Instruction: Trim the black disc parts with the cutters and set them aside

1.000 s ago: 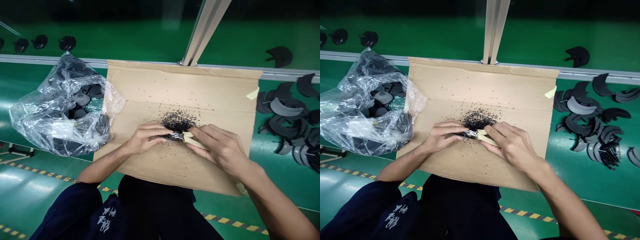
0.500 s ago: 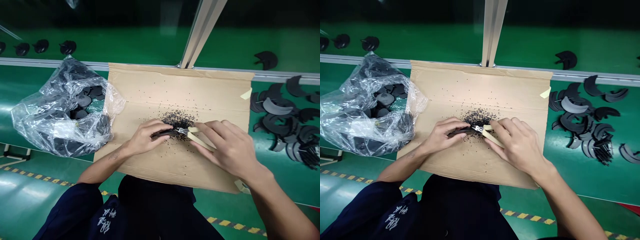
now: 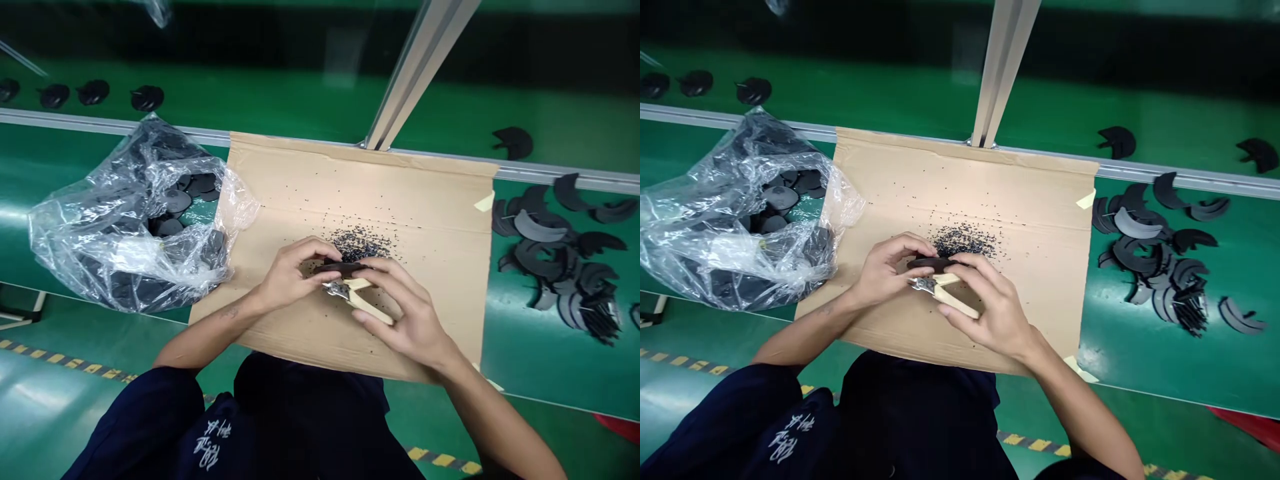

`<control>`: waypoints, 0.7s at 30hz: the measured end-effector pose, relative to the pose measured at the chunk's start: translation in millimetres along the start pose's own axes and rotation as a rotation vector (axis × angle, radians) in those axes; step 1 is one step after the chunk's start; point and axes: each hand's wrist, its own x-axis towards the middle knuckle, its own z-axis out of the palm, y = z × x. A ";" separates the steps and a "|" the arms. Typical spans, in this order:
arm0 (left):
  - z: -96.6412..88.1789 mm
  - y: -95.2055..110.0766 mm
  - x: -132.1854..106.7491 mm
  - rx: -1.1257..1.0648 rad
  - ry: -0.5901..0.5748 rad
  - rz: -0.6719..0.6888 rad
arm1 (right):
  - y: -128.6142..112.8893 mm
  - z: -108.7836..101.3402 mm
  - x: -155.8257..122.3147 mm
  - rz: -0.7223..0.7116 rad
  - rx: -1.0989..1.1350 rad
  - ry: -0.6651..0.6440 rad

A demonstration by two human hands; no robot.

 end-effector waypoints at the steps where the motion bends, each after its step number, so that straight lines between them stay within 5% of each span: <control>1: -0.7 0.1 0.1 0.043 -0.013 0.032 | -3.6 1.3 2.0 -0.053 -0.094 0.010; 4: -2.9 1.3 0.3 0.187 -0.074 0.135 | -13.3 0.3 4.6 -0.180 -0.293 -0.061; 7: -4.4 1.9 -0.1 0.198 -0.121 0.143 | -17.8 -8.0 2.0 -0.231 -0.246 -0.149; 14: -3.8 0.6 -2.0 -0.017 -0.090 -0.033 | 2.7 -39.3 -0.9 -0.008 -0.242 0.095; 21: -0.3 0.2 -3.6 -0.153 -0.095 -0.057 | 28.7 -37.7 4.9 -0.111 -0.219 -0.012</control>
